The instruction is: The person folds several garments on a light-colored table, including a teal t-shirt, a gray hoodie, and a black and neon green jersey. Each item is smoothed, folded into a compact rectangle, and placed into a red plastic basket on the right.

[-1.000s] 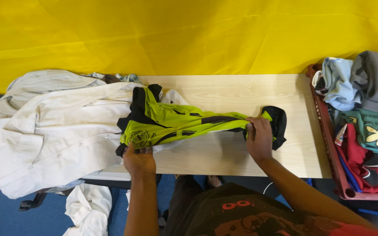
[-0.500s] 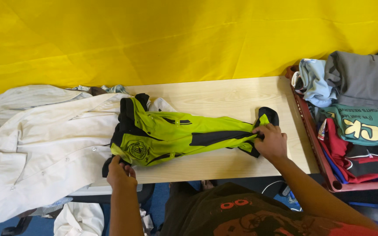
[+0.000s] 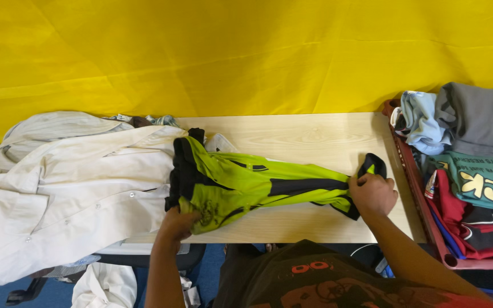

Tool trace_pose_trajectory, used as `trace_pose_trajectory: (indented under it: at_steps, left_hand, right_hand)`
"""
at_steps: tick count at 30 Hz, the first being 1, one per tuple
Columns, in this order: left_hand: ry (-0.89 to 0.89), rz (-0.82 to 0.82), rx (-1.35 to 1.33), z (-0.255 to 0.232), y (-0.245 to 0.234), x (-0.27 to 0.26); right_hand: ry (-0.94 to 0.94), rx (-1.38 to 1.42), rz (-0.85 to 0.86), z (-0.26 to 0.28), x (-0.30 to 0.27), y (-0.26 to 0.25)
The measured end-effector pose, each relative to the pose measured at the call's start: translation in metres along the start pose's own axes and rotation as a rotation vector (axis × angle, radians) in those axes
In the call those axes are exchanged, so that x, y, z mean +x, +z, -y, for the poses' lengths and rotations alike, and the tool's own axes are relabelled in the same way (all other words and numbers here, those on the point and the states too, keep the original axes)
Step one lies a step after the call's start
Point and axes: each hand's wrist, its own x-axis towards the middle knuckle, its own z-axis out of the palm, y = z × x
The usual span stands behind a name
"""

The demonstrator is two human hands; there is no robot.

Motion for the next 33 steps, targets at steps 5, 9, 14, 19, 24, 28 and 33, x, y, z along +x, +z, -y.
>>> trace_pose_trajectory:
  at_steps: [5,9,14,19,24,28,33]
  left_hand:
    - [-0.343,0.487,0.838,-0.008,-0.019,-0.011]
    - [-0.134,0.295,1.023,-0.023,-0.023,-0.005]
    - [0.521,-0.262,0.387,-0.053,-0.004,0.002]
    - [0.813,-0.237,0.488,-0.09,0.044,-0.005]
    - [0.352,-0.082,0.677,-0.106,0.052,-0.025]
    - [0.579,-0.208,0.492,-0.111,0.023,-0.034]
    - [0.705,-0.153,0.034,-0.12,-0.011,-0.036]
  right_hand:
    - [-0.042,-0.081,-0.189,-0.022,0.012,0.006]
    - [-0.163,-0.091,-0.178,-0.024,0.022,-0.001]
    - [-0.45,0.188,0.016,-0.011,0.025,-0.011]
    - [-0.448,0.163,0.312,-0.003,0.02,-0.027]
    - [-0.296,0.257,0.5,-0.017,0.032,-0.038]
    - [-0.29,0.187,0.555,-0.028,0.04,-0.043]
    - [-0.354,0.445,0.272,-0.016,0.038,-0.046]
